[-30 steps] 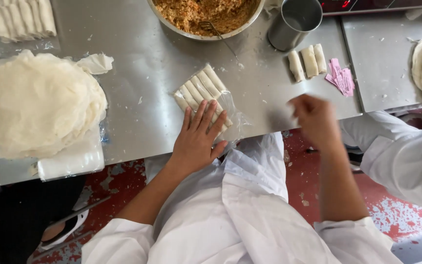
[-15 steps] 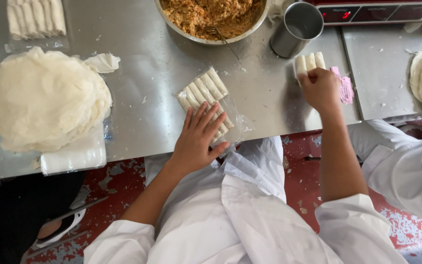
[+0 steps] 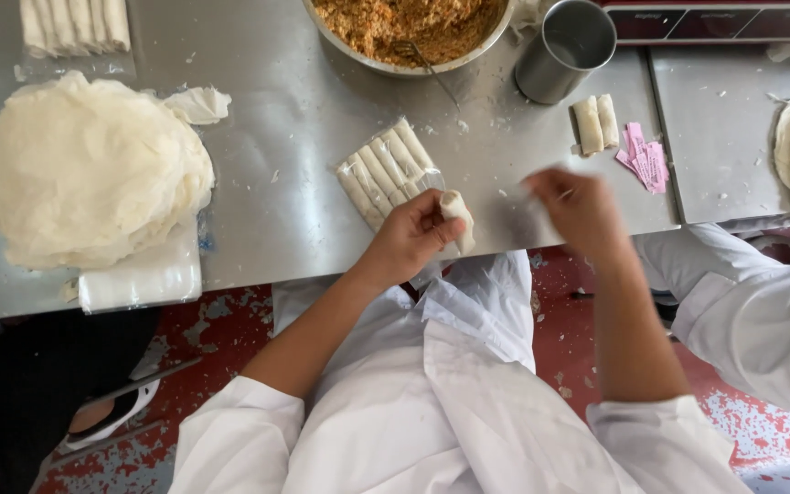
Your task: Rolling spring rolls by hand and placing them into plastic packaging sleeves on a production line.
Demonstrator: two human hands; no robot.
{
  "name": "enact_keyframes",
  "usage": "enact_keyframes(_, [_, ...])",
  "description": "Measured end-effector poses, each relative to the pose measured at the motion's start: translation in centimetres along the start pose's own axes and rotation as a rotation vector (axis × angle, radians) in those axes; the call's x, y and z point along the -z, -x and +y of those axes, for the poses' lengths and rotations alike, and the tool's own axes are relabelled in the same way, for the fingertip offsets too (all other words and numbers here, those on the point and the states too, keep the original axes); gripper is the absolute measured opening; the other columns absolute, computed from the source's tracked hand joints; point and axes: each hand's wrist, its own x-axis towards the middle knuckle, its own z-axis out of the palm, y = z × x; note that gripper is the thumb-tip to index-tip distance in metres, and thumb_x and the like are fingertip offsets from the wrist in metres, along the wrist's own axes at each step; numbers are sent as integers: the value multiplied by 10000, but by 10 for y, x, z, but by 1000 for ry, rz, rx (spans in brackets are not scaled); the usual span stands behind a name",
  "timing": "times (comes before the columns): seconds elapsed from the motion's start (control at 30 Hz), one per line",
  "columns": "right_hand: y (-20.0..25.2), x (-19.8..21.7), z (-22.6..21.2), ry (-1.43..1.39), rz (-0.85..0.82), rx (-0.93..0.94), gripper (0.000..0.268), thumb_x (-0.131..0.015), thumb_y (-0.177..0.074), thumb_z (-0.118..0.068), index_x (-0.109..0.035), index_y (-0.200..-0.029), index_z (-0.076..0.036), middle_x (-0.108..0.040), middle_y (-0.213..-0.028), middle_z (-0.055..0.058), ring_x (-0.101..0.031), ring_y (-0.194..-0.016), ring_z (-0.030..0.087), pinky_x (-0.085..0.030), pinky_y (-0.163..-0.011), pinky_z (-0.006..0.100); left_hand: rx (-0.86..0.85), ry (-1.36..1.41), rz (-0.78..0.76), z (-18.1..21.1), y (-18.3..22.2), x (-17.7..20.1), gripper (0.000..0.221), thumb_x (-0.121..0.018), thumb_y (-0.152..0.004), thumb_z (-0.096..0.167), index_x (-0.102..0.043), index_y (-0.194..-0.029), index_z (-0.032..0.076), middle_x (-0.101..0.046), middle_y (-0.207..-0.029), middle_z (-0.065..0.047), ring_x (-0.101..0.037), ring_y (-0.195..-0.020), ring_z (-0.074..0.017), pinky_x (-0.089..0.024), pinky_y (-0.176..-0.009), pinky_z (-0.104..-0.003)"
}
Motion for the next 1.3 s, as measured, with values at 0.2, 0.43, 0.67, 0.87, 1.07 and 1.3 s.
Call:
enact_keyframes(0.2, [-104, 49, 84, 534, 548, 152, 435, -820, -985, -397, -605, -1142, -53, -601, -1055, 161, -635, -989, 384, -527, -783, 505, 14, 10, 39, 0, 6, 3, 278, -720, -992, 168, -618, -1188, -1, -675, -839, -79, -717, -771, -128, -639, -695, -256])
enact_keyframes(0.43, [-93, 56, 70, 407, 412, 186, 156, -681, -1030, -243, -723, -1137, -138, -603, -1051, 129, -606, -1020, 365, -504, -832, 482, -36, -27, 66, 20, 14, 12, 455, -648, -1033, 143, -412, -1410, 51, -645, -749, -51, -672, -657, -82, -603, -664, -209])
enact_keyframes(0.67, [-119, 92, 63, 669, 259, -73, 530, -630, -1073, -561, -732, -1013, -44, -699, -1063, 123, -562, -1086, 301, -373, -976, 449, 196, -35, 106, 54, 17, -6, 439, -686, -935, 314, -526, -1281, 97, -752, -835, -86, -699, -769, -153, -632, -715, -311])
enact_keyframes(0.87, [-66, 60, 8, 308, 480, -17, 138, -516, -900, -102, -406, -982, -103, -499, -1023, 141, -463, -971, 359, -383, -667, 542, 197, -40, 99, 63, 15, -6, 353, -632, -981, 235, -509, -1284, 102, -759, -885, -108, -701, -792, -156, -622, -761, -284])
enact_keyframes(1.07, [12, -26, -8, -527, 92, 374, 263, -768, -952, -123, -537, -1046, -41, -628, -797, 87, -660, -676, 158, -530, -695, 285, -14, -98, 28, 32, 10, -1, 449, -648, -1013, 116, -457, -1418, 98, -701, -943, -97, -728, -835, -108, -655, -808, -254])
enact_keyframes(1.3, [37, -49, -16, -676, -53, 395, 180, -669, -981, -63, -576, -1099, 36, -664, -896, 153, -630, -747, 130, -535, -703, 267, -105, -318, 133, 39, 12, -9, 512, -671, -1023, 146, -484, -1500, 123, -707, -1019, -124, -698, -896, -119, -631, -777, -276])
